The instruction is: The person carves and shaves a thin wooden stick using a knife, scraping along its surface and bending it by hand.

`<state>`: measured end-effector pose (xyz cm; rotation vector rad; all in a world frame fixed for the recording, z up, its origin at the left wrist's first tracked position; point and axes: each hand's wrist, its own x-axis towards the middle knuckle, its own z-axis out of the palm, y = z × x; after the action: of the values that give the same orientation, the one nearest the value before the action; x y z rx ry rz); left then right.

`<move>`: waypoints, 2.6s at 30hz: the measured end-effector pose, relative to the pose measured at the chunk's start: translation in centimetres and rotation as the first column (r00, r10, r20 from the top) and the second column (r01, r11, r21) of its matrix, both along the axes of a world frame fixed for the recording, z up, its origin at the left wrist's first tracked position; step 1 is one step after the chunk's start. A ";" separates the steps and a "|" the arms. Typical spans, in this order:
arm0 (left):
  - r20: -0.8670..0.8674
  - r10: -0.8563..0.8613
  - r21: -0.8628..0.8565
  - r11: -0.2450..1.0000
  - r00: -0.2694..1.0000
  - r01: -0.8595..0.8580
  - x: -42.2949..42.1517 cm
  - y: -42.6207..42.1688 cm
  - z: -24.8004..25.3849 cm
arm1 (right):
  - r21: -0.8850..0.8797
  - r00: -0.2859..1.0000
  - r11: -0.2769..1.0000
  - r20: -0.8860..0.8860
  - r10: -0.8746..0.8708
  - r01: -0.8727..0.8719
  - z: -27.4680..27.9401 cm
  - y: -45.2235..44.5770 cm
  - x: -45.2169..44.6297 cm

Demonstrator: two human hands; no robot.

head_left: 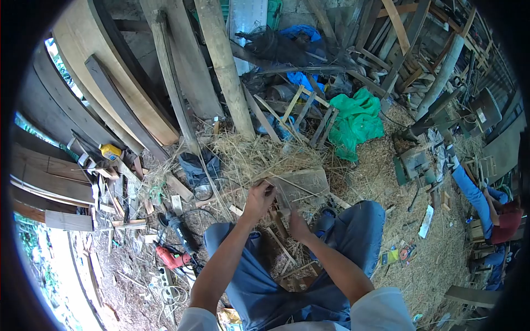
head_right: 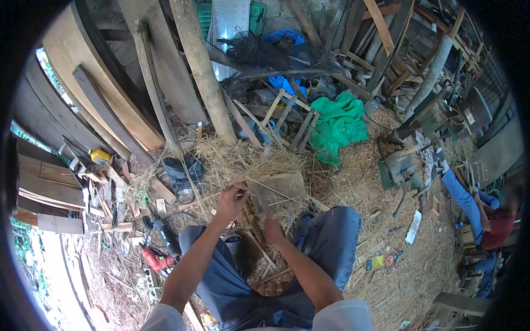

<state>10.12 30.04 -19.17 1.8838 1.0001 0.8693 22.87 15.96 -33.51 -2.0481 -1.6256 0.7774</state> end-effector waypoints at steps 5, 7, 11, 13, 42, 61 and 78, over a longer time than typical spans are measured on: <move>0.029 -0.011 0.029 1.000 1.000 0.010 0.1 0.2 -1.2 | -0.162 0.785 0.870 0.379 0.490 -0.465 -0.2 -0.6 1.9; 0.025 -0.001 0.009 1.000 1.000 0.001 0.1 0.1 -0.8 | -0.289 0.572 0.770 0.534 0.623 -0.569 -1.0 -0.4 2.1; -0.018 0.031 0.052 0.998 0.999 -0.030 0.4 -0.1 -1.0 | -0.268 0.990 0.954 0.007 0.144 -0.137 2.7 0.2 1.9; 0.001 0.043 0.053 0.998 0.999 -0.043 0.7 -0.4 -0.2 | -0.289 0.992 0.955 -0.121 0.026 -0.061 5.4 1.0 1.6; -0.074 0.049 0.005 0.999 0.996 -0.049 0.4 -0.9 -0.2 | -0.126 0.978 0.989 -0.201 0.052 -0.078 7.9 2.3 1.0; -0.073 0.088 -0.061 0.994 0.994 -0.092 0.0 -1.1 0.4 | -0.225 0.992 0.969 -0.096 0.082 -0.102 3.5 1.1 1.1; -0.189 0.055 -0.066 0.995 0.980 -0.068 0.7 -1.7 2.5 | -0.167 0.977 0.986 -0.204 -0.059 0.024 5.1 0.6 1.3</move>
<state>10.79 28.32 -16.66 1.9073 1.1933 0.6903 24.20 16.53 -28.45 -2.0233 -1.4405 1.1034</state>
